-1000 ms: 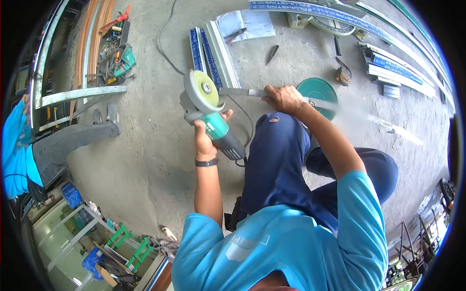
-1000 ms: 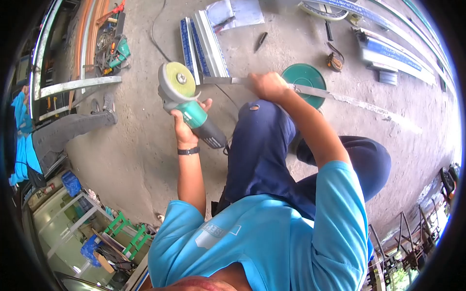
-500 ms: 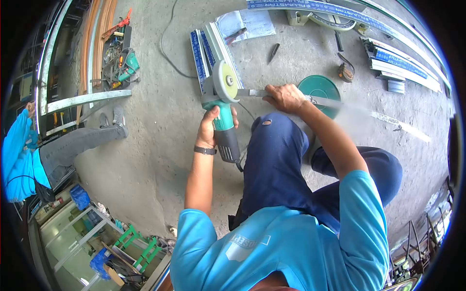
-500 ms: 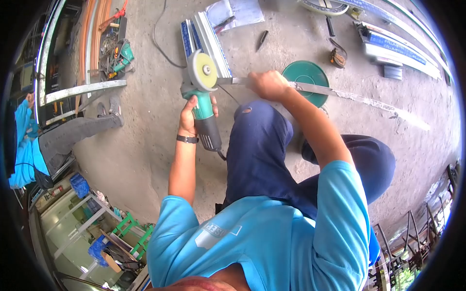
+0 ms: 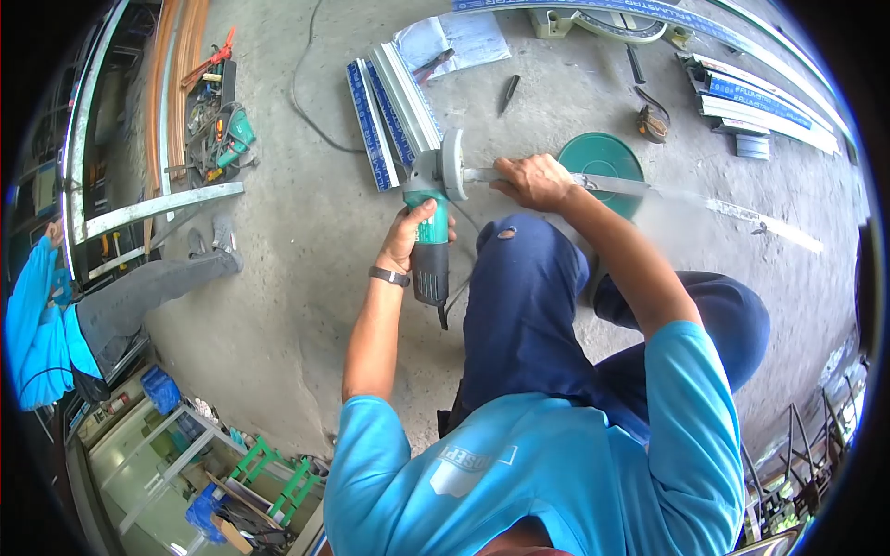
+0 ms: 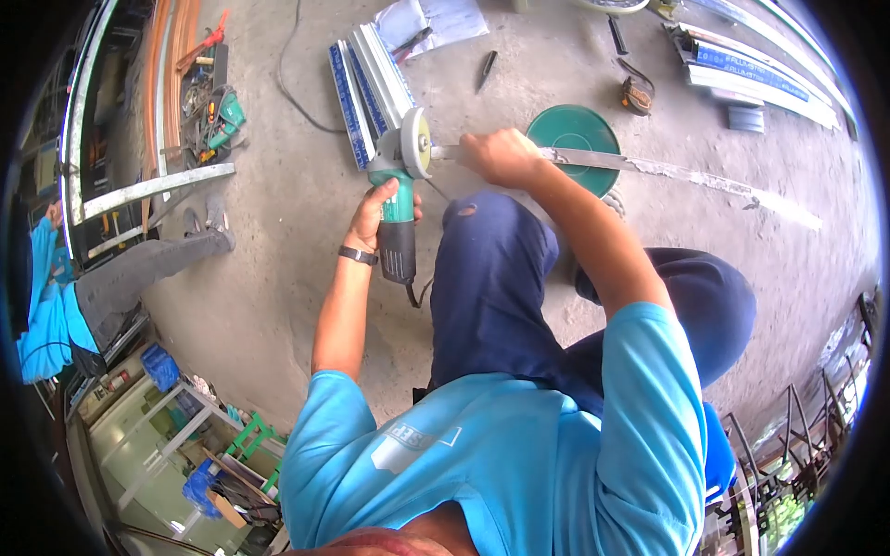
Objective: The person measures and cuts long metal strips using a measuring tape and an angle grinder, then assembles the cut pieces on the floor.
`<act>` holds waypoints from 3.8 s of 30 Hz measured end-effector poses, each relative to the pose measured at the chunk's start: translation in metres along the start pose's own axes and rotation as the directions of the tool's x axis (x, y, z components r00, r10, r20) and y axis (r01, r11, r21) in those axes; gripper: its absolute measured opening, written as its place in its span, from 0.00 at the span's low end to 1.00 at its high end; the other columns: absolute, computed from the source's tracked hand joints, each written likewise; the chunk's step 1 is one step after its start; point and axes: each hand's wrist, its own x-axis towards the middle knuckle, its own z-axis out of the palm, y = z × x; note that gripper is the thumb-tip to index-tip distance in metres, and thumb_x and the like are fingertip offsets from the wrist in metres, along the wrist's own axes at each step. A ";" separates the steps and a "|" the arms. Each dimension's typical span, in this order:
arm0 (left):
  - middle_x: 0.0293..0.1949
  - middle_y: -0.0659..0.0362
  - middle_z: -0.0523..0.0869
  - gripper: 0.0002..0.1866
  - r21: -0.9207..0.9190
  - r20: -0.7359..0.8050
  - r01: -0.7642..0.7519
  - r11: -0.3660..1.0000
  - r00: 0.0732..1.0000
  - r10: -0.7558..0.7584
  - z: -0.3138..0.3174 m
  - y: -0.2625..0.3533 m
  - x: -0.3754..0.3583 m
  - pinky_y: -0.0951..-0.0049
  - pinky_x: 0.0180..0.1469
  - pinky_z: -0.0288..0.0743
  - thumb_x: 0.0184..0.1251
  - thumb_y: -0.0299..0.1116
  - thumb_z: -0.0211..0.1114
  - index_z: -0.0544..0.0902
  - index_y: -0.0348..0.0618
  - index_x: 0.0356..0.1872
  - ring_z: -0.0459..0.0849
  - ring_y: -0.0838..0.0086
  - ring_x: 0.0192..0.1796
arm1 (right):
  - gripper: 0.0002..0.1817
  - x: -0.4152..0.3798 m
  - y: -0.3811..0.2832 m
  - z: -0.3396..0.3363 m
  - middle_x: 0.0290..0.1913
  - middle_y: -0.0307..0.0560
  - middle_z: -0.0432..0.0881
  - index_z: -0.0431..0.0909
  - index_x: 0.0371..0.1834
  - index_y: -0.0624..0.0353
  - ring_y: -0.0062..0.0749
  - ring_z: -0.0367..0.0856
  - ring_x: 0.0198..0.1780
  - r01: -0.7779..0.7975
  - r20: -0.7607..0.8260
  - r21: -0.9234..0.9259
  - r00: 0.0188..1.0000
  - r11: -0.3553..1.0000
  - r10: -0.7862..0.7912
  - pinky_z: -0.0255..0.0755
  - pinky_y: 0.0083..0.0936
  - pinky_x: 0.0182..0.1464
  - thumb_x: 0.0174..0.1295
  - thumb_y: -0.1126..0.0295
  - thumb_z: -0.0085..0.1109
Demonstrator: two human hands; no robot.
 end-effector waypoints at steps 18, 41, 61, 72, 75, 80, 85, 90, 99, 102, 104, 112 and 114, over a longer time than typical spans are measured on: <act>0.37 0.50 0.89 0.27 0.056 -0.036 0.008 0.998 0.999 -0.006 0.003 0.008 0.005 0.67 0.36 0.88 0.69 0.53 0.71 0.80 0.36 0.50 0.92 0.65 0.34 | 0.20 0.001 -0.002 -0.003 0.34 0.53 0.88 0.76 0.48 0.56 0.54 0.88 0.36 -0.029 0.053 0.005 0.998 1.000 0.028 0.80 0.47 0.40 0.74 0.48 0.55; 0.38 0.51 0.90 0.27 0.109 -0.014 0.035 0.993 0.999 -0.033 0.001 0.014 0.013 0.65 0.38 0.89 0.72 0.55 0.68 0.82 0.37 0.48 0.92 0.65 0.35 | 0.17 -0.003 -0.003 -0.003 0.34 0.53 0.87 0.73 0.43 0.56 0.56 0.87 0.36 0.025 -0.032 0.029 0.999 0.999 -0.024 0.79 0.49 0.38 0.72 0.53 0.59; 0.37 0.52 0.90 0.27 0.121 -0.039 0.056 0.991 0.998 -0.051 0.007 0.020 0.019 0.64 0.38 0.89 0.73 0.57 0.67 0.83 0.37 0.45 0.92 0.66 0.34 | 0.20 -0.003 0.002 0.008 0.32 0.51 0.87 0.74 0.47 0.56 0.51 0.89 0.35 0.050 -0.054 -0.016 0.997 0.999 -0.051 0.80 0.46 0.37 0.74 0.48 0.55; 0.36 0.51 0.89 0.27 0.094 -0.047 0.078 0.993 0.996 -0.074 0.010 0.017 0.004 0.66 0.37 0.89 0.69 0.55 0.70 0.82 0.36 0.47 0.92 0.66 0.34 | 0.20 -0.002 0.004 0.007 0.32 0.51 0.87 0.74 0.48 0.55 0.50 0.89 0.35 0.034 -0.021 -0.044 0.999 0.998 -0.035 0.80 0.45 0.37 0.74 0.48 0.54; 0.36 0.51 0.89 0.27 0.103 -0.046 0.078 0.992 0.996 -0.074 0.006 0.018 0.005 0.65 0.37 0.89 0.70 0.55 0.70 0.81 0.36 0.47 0.92 0.66 0.34 | 0.20 -0.002 0.004 0.010 0.31 0.51 0.87 0.74 0.48 0.55 0.51 0.89 0.34 0.051 -0.044 -0.037 0.998 0.998 -0.053 0.80 0.45 0.37 0.75 0.48 0.54; 0.36 0.51 0.89 0.27 0.100 -0.058 0.074 0.992 0.996 -0.068 0.011 0.020 0.009 0.65 0.36 0.89 0.70 0.55 0.70 0.81 0.36 0.47 0.92 0.66 0.34 | 0.21 -0.004 -0.001 0.004 0.31 0.51 0.87 0.74 0.47 0.56 0.51 0.88 0.33 0.045 -0.041 -0.030 0.998 0.999 -0.046 0.80 0.46 0.36 0.74 0.48 0.54; 0.36 0.51 0.89 0.28 0.090 -0.041 0.127 0.988 0.991 -0.123 0.003 0.020 0.019 0.65 0.36 0.89 0.70 0.56 0.69 0.81 0.35 0.46 0.91 0.66 0.33 | 0.21 -0.004 0.004 0.008 0.30 0.51 0.87 0.74 0.46 0.57 0.51 0.88 0.33 0.082 -0.097 -0.037 0.992 0.996 -0.085 0.79 0.46 0.35 0.74 0.47 0.54; 0.35 0.51 0.89 0.28 0.087 -0.026 0.106 0.991 0.994 -0.104 0.004 0.020 0.011 0.65 0.37 0.89 0.69 0.57 0.70 0.81 0.36 0.46 0.91 0.66 0.33 | 0.21 -0.003 0.006 0.011 0.29 0.51 0.86 0.73 0.45 0.57 0.51 0.88 0.33 0.072 -0.095 -0.031 0.993 0.997 -0.075 0.79 0.46 0.35 0.74 0.47 0.55; 0.36 0.51 0.89 0.28 0.087 -0.037 0.127 0.988 0.992 -0.124 0.001 0.020 0.019 0.64 0.37 0.89 0.69 0.57 0.71 0.82 0.37 0.46 0.92 0.65 0.34 | 0.21 -0.004 0.004 0.009 0.29 0.51 0.86 0.73 0.46 0.57 0.52 0.88 0.33 0.064 -0.076 -0.019 0.995 0.998 -0.065 0.80 0.46 0.36 0.73 0.48 0.57; 0.36 0.51 0.89 0.28 0.076 -0.033 0.154 0.985 0.988 -0.152 -0.003 0.020 0.017 0.65 0.37 0.89 0.69 0.57 0.71 0.82 0.37 0.46 0.92 0.66 0.34 | 0.20 -0.003 0.004 0.006 0.29 0.51 0.86 0.73 0.46 0.57 0.52 0.88 0.33 0.057 -0.066 -0.024 0.996 0.998 -0.059 0.80 0.45 0.36 0.73 0.49 0.58; 0.36 0.52 0.89 0.29 0.086 -0.031 0.155 0.984 0.988 -0.153 -0.002 0.019 0.014 0.65 0.38 0.89 0.70 0.58 0.69 0.83 0.36 0.45 0.92 0.66 0.34 | 0.20 -0.004 0.003 0.005 0.29 0.51 0.86 0.73 0.47 0.57 0.51 0.88 0.33 0.051 -0.054 -0.028 0.997 0.998 -0.052 0.80 0.45 0.36 0.73 0.49 0.58; 0.35 0.52 0.89 0.28 0.105 -0.038 0.119 0.987 0.993 -0.116 0.002 0.020 0.013 0.66 0.36 0.89 0.69 0.57 0.70 0.82 0.37 0.45 0.92 0.67 0.34 | 0.21 -0.003 0.001 0.006 0.31 0.51 0.87 0.73 0.46 0.57 0.51 0.89 0.35 0.036 -0.043 -0.034 0.998 0.999 -0.038 0.80 0.45 0.37 0.73 0.49 0.58; 0.35 0.52 0.89 0.27 0.123 -0.043 0.111 0.986 0.993 -0.107 0.004 0.021 0.016 0.67 0.36 0.89 0.69 0.57 0.70 0.82 0.37 0.45 0.92 0.67 0.34 | 0.21 -0.004 0.001 0.006 0.32 0.51 0.87 0.74 0.46 0.57 0.51 0.89 0.35 0.056 -0.070 -0.027 0.996 0.998 -0.057 0.81 0.45 0.37 0.73 0.49 0.58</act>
